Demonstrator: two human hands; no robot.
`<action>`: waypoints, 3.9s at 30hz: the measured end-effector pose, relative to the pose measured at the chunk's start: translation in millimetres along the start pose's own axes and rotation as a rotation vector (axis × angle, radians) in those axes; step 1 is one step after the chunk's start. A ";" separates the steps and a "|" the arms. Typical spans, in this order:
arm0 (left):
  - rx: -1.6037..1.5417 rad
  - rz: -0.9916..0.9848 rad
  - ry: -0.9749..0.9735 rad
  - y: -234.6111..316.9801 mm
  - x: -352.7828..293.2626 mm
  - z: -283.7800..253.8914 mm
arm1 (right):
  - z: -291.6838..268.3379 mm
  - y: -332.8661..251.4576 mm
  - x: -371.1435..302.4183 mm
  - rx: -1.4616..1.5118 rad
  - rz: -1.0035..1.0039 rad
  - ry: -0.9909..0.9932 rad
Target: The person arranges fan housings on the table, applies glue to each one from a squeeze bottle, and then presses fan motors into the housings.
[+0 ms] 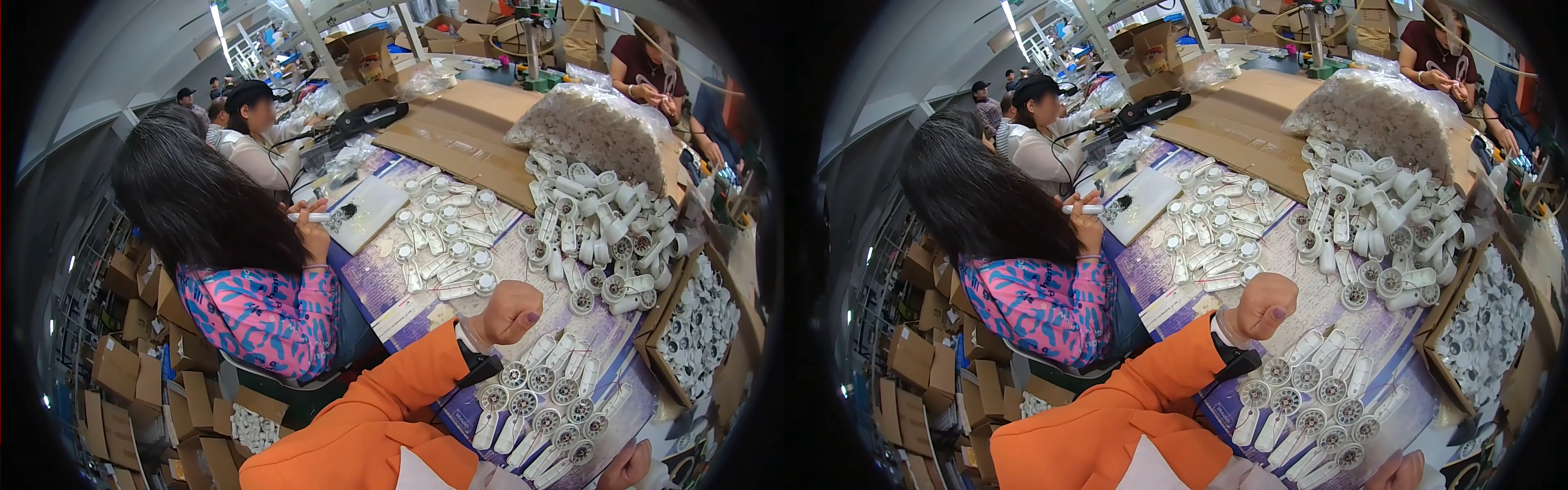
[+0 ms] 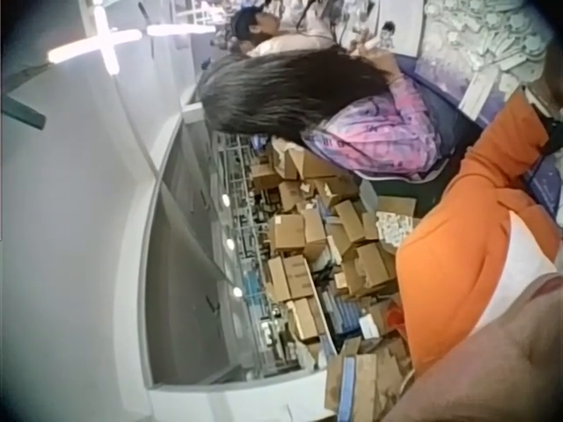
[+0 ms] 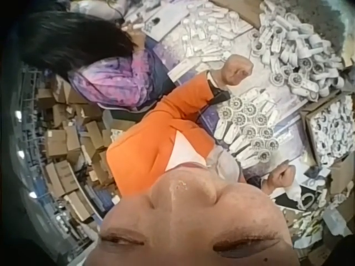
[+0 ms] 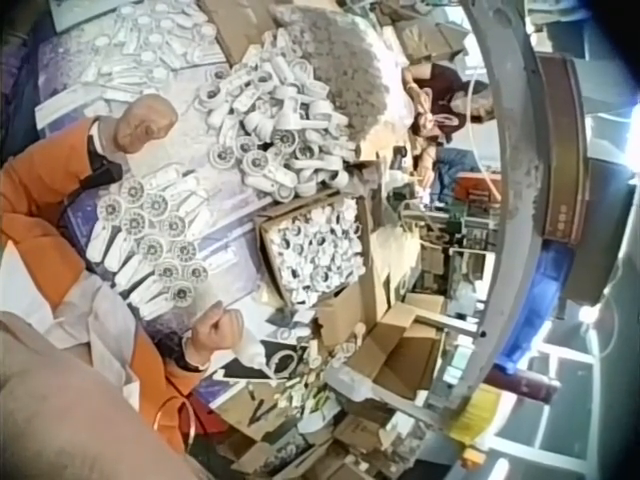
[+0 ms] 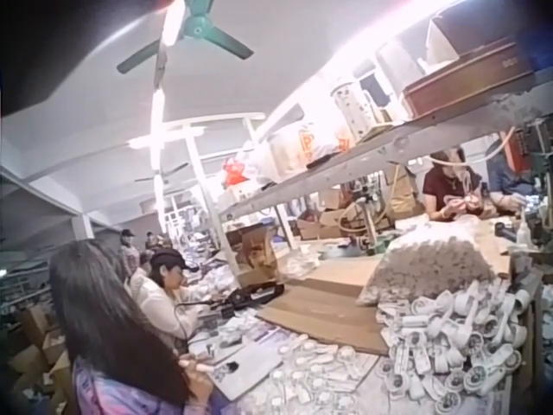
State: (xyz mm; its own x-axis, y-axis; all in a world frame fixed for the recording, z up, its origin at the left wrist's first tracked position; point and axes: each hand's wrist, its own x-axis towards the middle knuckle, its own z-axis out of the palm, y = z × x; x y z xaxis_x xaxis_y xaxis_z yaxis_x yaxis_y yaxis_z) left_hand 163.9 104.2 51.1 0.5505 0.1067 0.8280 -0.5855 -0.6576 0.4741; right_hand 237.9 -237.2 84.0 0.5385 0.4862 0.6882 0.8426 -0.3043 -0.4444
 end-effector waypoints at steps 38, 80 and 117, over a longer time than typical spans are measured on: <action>0.024 0.123 0.046 -1.5 2.1 -6.4 | 4.3 -4.0 -2.4 -0.024 -0.082 0.078; -0.143 0.014 0.127 214.0 -93.8 -21.7 | 18.3 35.1 -28.9 0.170 0.006 0.236; -0.253 0.021 0.031 188.7 -62.3 20.6 | 0.1 43.7 -36.2 0.214 0.112 0.242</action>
State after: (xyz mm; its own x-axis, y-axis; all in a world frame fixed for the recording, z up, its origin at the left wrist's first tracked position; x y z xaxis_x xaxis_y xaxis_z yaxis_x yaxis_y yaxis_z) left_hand 31.3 -41.9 82.8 0.5208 0.1203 0.8452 -0.7290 -0.4525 0.5136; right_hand 255.2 -268.0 39.7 0.6353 0.2427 0.7331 0.7713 -0.1536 -0.6176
